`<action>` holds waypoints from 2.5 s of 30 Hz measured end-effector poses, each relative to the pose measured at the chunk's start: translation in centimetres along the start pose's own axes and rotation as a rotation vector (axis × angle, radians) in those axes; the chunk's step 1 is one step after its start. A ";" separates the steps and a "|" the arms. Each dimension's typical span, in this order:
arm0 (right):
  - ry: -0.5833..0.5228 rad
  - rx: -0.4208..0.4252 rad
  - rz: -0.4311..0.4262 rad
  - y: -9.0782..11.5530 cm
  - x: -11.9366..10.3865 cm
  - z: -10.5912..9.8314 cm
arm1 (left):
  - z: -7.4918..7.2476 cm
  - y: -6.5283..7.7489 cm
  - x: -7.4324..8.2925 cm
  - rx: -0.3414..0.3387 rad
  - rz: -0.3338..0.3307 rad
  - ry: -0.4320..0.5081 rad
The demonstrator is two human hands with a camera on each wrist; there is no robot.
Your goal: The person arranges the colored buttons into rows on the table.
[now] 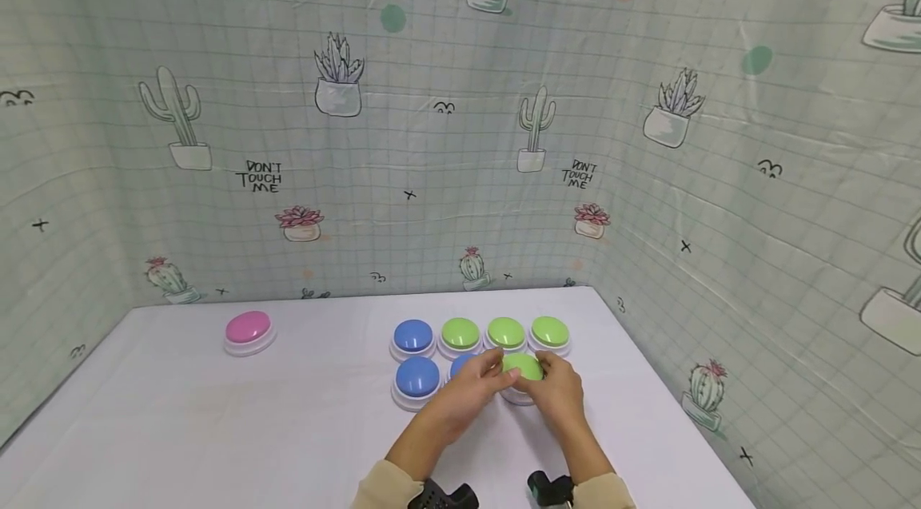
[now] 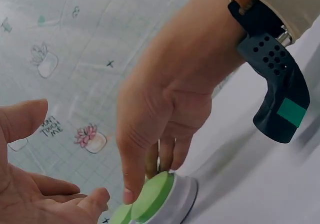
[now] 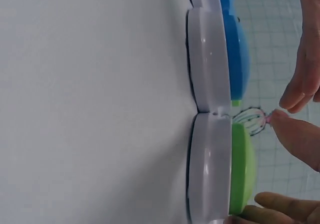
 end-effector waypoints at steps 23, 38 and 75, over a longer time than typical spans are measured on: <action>-0.244 -0.067 -0.127 0.7 -13.3 8.8 | -18.1 5.3 2.3 0.362 0.006 -0.235; -0.417 -0.272 -0.190 1.7 -21.0 19.0 | -31.9 9.4 2.2 0.638 -0.071 -0.410; -0.401 -0.419 -0.197 1.4 -23.5 27.3 | -42.6 9.5 -1.5 0.682 -0.222 -0.679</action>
Point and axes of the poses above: each hand's wrist, its own y-axis away from the middle knuckle, its own z-axis out of the palm, x = y × z, the point moved 10 cm from there along -y, towards the middle knuckle, and after that the axes turned 2 degrees about -z, right-handed, at the moved point
